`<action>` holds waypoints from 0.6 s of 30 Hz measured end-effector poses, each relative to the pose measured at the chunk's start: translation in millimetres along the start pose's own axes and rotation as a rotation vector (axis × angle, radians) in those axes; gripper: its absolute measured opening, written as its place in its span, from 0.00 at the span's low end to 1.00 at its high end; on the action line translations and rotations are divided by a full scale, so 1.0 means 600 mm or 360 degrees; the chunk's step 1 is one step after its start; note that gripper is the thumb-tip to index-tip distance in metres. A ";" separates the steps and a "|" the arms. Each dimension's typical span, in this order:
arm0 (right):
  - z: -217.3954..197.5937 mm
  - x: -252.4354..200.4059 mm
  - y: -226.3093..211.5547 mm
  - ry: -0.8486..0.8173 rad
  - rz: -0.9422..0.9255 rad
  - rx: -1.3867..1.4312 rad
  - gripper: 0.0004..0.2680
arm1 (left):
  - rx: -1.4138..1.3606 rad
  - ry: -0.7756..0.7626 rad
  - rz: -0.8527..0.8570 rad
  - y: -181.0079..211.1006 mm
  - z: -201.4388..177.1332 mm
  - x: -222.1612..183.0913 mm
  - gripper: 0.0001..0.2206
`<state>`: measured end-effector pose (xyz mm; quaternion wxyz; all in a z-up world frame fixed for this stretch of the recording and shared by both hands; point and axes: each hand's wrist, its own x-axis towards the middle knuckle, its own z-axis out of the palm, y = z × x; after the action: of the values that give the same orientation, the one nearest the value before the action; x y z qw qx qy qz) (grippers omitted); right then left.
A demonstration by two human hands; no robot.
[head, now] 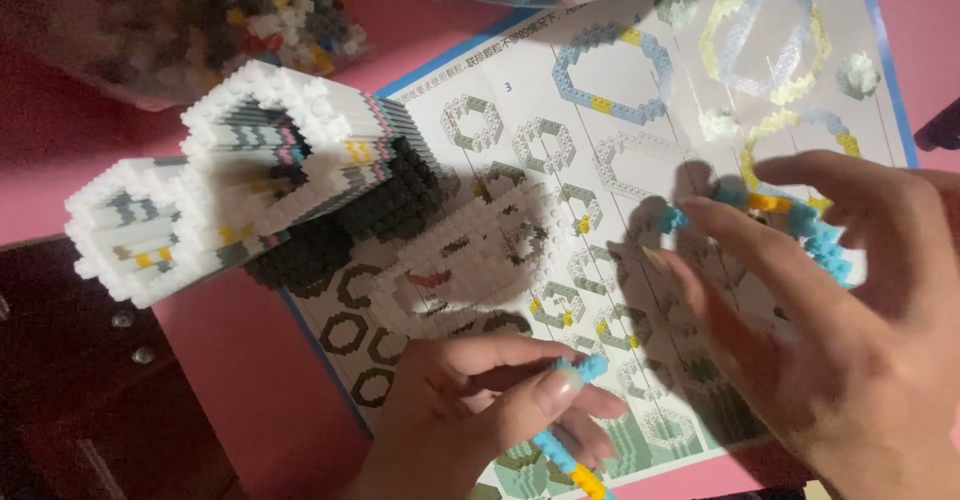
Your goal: Assembling a toy structure using small interlocking plastic blocks while following printed instructions.
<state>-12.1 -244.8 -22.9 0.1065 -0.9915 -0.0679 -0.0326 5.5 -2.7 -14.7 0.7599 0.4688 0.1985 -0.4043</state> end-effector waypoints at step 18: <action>0.004 0.024 -0.021 0.0069 -0.0223 -0.0025 0.07 | -0.0164 0.0123 -0.0459 0.028 -0.003 -0.003 0.17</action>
<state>0.3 -230.5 -21.4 0.0977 -0.9841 -0.1344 -0.0620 18.1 3.4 -4.8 0.7088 0.4110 0.3132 -0.4802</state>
